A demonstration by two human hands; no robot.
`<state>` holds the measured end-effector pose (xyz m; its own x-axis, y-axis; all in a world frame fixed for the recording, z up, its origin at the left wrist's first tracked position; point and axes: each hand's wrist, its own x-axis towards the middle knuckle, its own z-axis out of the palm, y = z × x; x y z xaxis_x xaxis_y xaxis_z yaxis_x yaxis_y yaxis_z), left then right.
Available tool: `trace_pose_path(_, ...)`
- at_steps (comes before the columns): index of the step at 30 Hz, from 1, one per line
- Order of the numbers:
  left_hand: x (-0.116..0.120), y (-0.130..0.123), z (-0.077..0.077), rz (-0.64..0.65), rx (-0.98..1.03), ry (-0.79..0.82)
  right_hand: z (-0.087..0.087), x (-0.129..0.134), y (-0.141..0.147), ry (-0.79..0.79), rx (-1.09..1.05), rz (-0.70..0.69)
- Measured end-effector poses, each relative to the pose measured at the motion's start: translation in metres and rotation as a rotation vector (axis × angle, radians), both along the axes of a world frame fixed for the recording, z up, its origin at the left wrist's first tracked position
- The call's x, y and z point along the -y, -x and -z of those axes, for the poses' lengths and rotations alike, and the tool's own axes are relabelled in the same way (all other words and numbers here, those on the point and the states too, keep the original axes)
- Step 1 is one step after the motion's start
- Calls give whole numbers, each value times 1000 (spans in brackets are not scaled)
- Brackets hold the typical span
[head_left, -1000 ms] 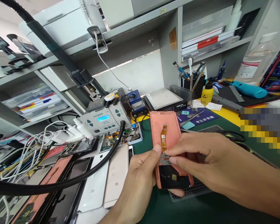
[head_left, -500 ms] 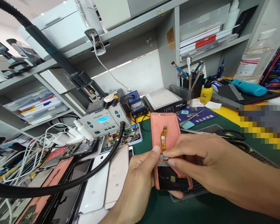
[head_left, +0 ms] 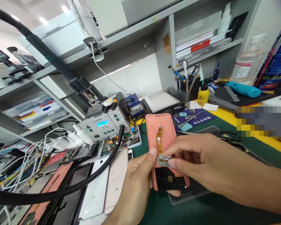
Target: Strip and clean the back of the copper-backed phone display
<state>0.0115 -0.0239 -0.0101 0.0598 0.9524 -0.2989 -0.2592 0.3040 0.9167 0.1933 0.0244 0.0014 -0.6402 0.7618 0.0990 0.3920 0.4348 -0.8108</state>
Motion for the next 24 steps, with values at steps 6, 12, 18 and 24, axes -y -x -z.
trace_pose_path(6,0,1,1,-18,-22,-28,-10,-1,1,193,-93,23)
trace_pose_path(12,-2,3,-2,-42,-39,-158,-14,-7,-11,190,-198,125)
trace_pose_path(18,-1,9,-11,-36,-74,-248,-13,-10,-16,96,-186,184)
trace_pose_path(24,0,13,-16,-66,-14,-291,-12,-6,-15,63,-291,194)
